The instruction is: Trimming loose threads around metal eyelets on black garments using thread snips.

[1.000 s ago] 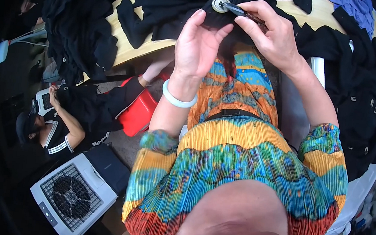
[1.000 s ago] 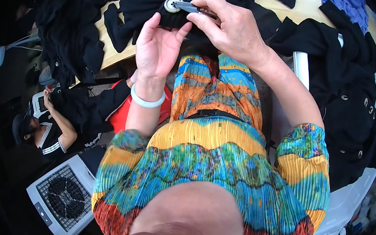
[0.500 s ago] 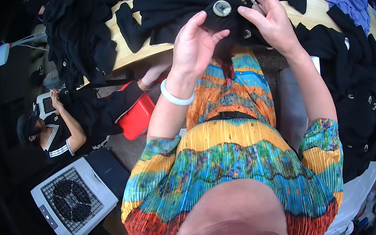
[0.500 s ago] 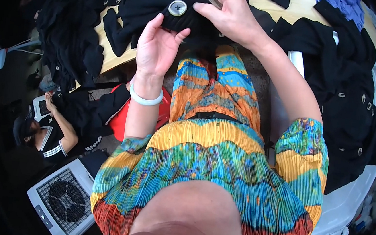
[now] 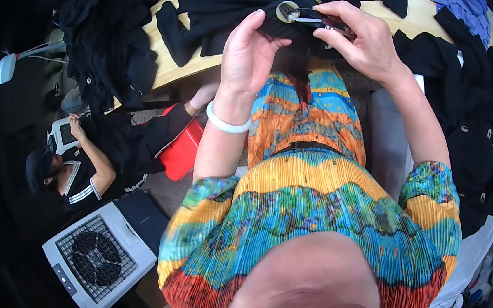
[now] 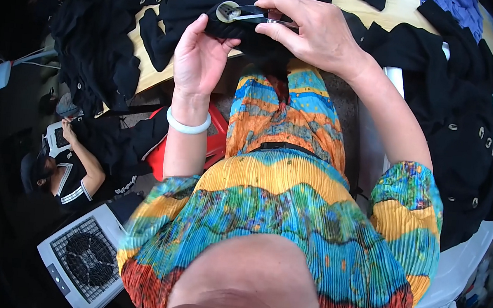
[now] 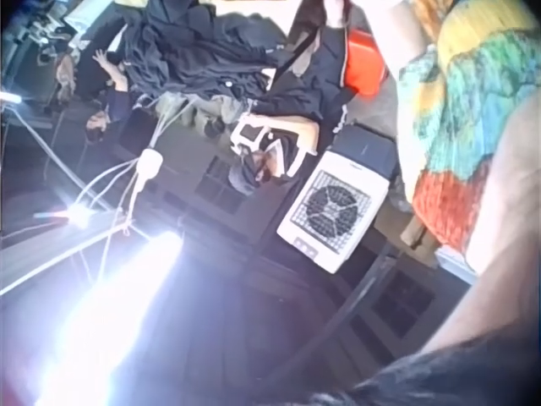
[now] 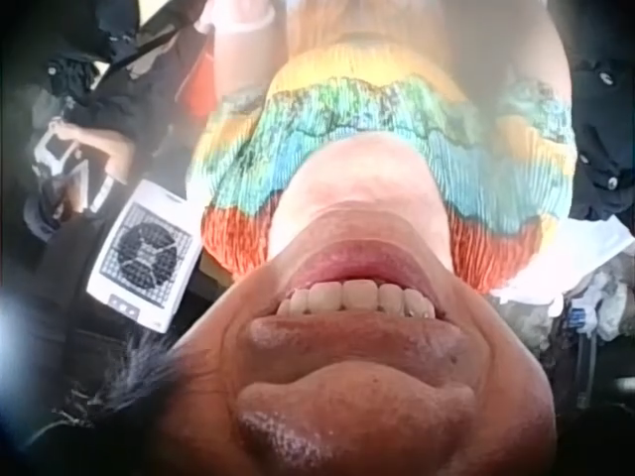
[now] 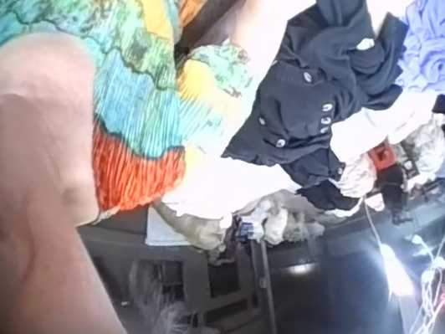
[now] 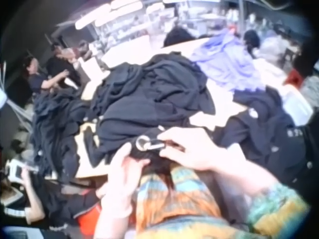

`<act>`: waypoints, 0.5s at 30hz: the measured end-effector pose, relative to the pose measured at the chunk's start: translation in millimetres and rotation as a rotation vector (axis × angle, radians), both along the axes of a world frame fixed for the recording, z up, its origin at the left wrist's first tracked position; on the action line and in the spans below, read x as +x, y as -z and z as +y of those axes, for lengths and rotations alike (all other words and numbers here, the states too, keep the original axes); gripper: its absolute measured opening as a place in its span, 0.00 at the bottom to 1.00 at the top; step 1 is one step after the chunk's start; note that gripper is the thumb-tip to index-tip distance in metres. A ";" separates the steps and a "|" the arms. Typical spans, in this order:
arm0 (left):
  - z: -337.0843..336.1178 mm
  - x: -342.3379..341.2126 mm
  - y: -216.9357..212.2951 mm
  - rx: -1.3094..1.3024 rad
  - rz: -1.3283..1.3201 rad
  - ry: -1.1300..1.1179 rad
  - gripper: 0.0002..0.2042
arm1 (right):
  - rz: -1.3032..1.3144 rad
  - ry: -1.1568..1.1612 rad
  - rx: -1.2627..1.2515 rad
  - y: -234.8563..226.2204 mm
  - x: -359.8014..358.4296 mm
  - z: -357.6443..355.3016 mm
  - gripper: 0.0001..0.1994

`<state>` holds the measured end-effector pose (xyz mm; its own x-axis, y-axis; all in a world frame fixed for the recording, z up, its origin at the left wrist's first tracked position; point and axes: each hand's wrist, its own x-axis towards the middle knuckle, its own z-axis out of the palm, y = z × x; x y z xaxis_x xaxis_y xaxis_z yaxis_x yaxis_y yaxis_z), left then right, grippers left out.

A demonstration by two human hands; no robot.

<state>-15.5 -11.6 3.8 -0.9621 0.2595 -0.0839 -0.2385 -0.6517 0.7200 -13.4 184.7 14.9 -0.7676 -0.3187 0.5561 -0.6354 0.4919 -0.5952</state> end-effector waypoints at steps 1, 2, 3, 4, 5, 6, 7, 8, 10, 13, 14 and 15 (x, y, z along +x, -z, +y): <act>-1.0 -0.1 -0.5 -0.011 0.007 0.006 0.10 | 0.064 -0.004 0.040 0.2 -0.6 1.1 0.14; -3.1 -0.6 0.2 -0.013 0.009 0.005 0.10 | 0.065 -0.005 0.038 1.2 -1.6 2.0 0.14; -5.5 -2.3 2.9 -0.008 0.021 0.027 0.11 | 0.109 -0.005 0.057 3.3 -3.6 3.3 0.14; -6.3 -3.3 4.0 -0.002 0.033 0.049 0.11 | 0.152 -0.005 0.077 5.2 -5.4 4.3 0.14; -5.3 -3.5 3.5 -0.004 0.033 0.051 0.11 | 0.152 -0.002 0.075 6.9 -6.9 5.1 0.14; -4.0 -2.6 1.6 -0.017 0.019 0.042 0.11 | 0.180 -0.007 0.076 8.2 -8.2 5.5 0.13; -3.0 -2.4 0.2 -0.030 0.004 0.034 0.10 | 0.208 -0.012 0.077 9.2 -9.1 5.9 0.13; -2.2 -3.4 0.0 -0.031 0.002 0.034 0.10 | 0.205 -0.011 0.075 9.1 -10.1 6.8 0.13; -2.7 -5.1 -0.2 -0.044 -0.010 0.049 0.10 | 0.191 -0.037 0.105 6.6 -11.4 7.2 0.12; -3.1 -8.1 -0.7 -0.001 -0.050 0.094 0.10 | 0.134 -0.073 0.107 5.7 -11.6 9.3 0.14; -3.0 -8.2 -0.5 -0.001 -0.051 0.095 0.10 | 0.133 -0.072 0.107 5.9 -11.4 9.8 0.14; -3.2 -7.4 -0.4 0.002 -0.058 0.102 0.10 | 0.128 -0.073 0.111 6.1 -10.9 10.1 0.14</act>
<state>-22.9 -14.8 4.1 -0.9242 0.3562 -0.1379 -0.3450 -0.6234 0.7017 -24.3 194.8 8.8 -0.6654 -0.4357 0.6061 -0.7389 0.4999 -0.4519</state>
